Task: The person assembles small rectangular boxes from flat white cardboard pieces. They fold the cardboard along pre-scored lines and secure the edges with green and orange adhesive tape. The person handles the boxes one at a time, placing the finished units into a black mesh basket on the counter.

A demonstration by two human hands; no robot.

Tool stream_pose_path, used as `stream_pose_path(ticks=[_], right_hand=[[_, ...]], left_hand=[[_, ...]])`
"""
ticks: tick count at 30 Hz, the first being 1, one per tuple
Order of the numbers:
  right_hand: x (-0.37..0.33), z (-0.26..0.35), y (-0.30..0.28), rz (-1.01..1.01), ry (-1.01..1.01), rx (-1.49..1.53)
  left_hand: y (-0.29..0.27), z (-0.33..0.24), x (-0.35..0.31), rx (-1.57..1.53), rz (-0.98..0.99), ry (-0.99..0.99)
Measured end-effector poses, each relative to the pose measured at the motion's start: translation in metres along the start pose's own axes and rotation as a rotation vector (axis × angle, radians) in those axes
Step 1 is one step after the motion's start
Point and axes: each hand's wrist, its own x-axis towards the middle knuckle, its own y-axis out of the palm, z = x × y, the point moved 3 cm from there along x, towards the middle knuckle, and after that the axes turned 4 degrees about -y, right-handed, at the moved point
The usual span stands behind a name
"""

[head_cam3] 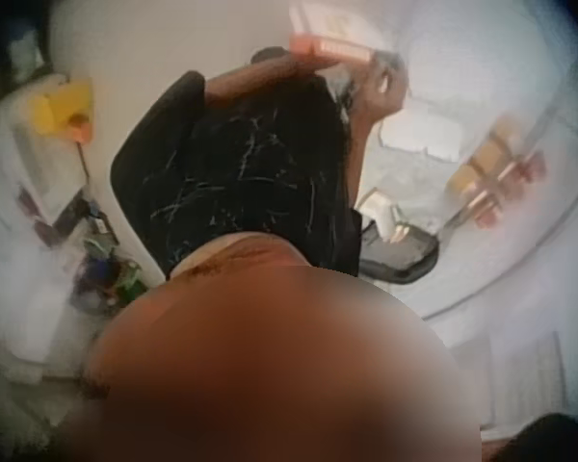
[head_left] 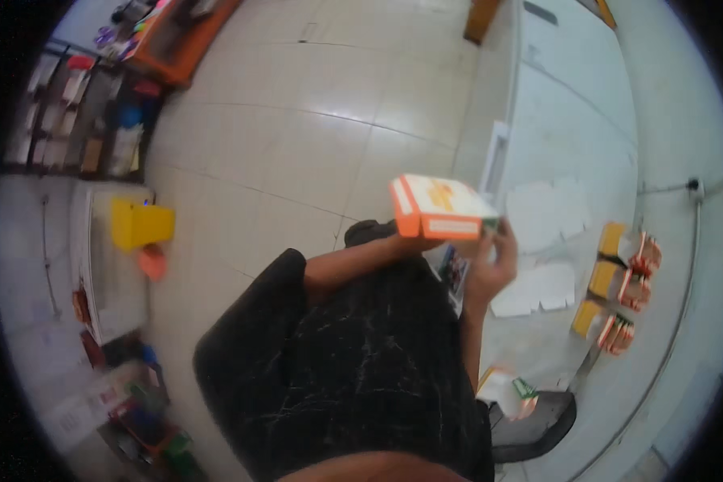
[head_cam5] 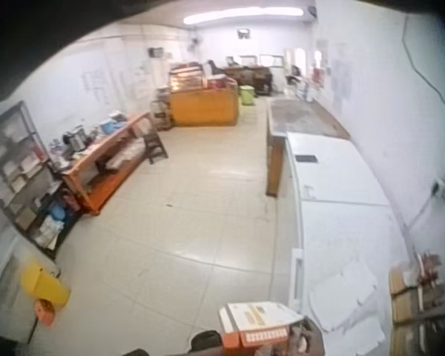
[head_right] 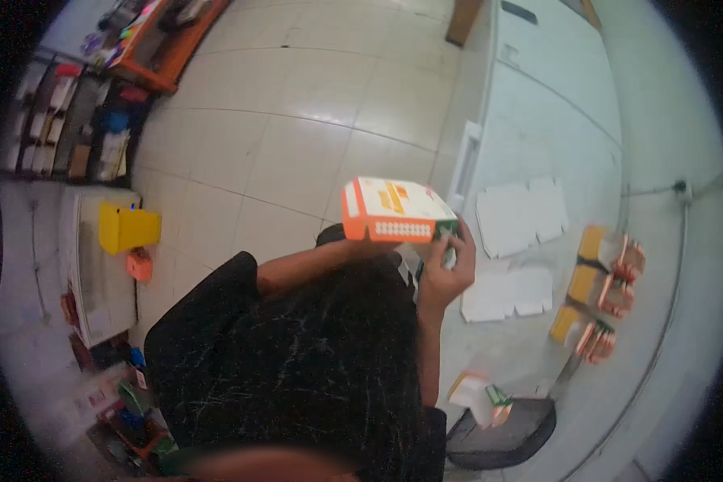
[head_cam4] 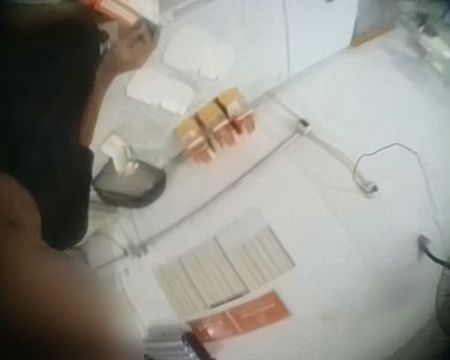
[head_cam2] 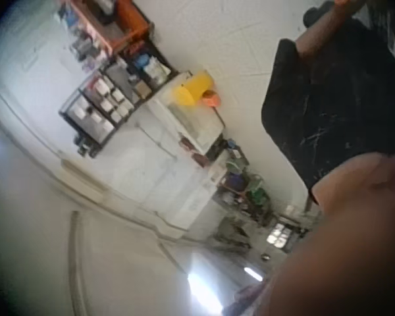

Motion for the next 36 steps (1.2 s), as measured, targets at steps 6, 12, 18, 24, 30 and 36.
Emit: stream_pose_path(ticks=[6, 12, 18, 24, 30, 36], right_hand=[[0.005, -0.008, -0.002, -0.023, 0.077, 0.108], [0.007, -0.003, -0.008, -0.039, 0.048, 0.048], [0.010, 0.005, -0.012, -0.002, -0.029, -0.044], [0.011, 0.000, -0.015, 0.032, -0.024, -0.022], [0.011, 0.001, -0.011, 0.029, -0.075, -0.103], [0.007, 0.002, -0.009, -0.150, -0.032, -0.025]], left_hand=[[-0.008, -0.001, 0.002, 0.045, 0.028, 0.041], [-0.009, -0.004, 0.003, 0.070, 0.047, 0.068], [-0.012, -0.007, 0.001, 0.089, 0.059, 0.075], [-0.009, -0.009, 0.004, 0.100, 0.069, 0.088], [-0.010, -0.010, 0.009, 0.114, 0.072, 0.104], [-0.003, -0.013, 0.009, 0.183, 0.059, 0.134]])
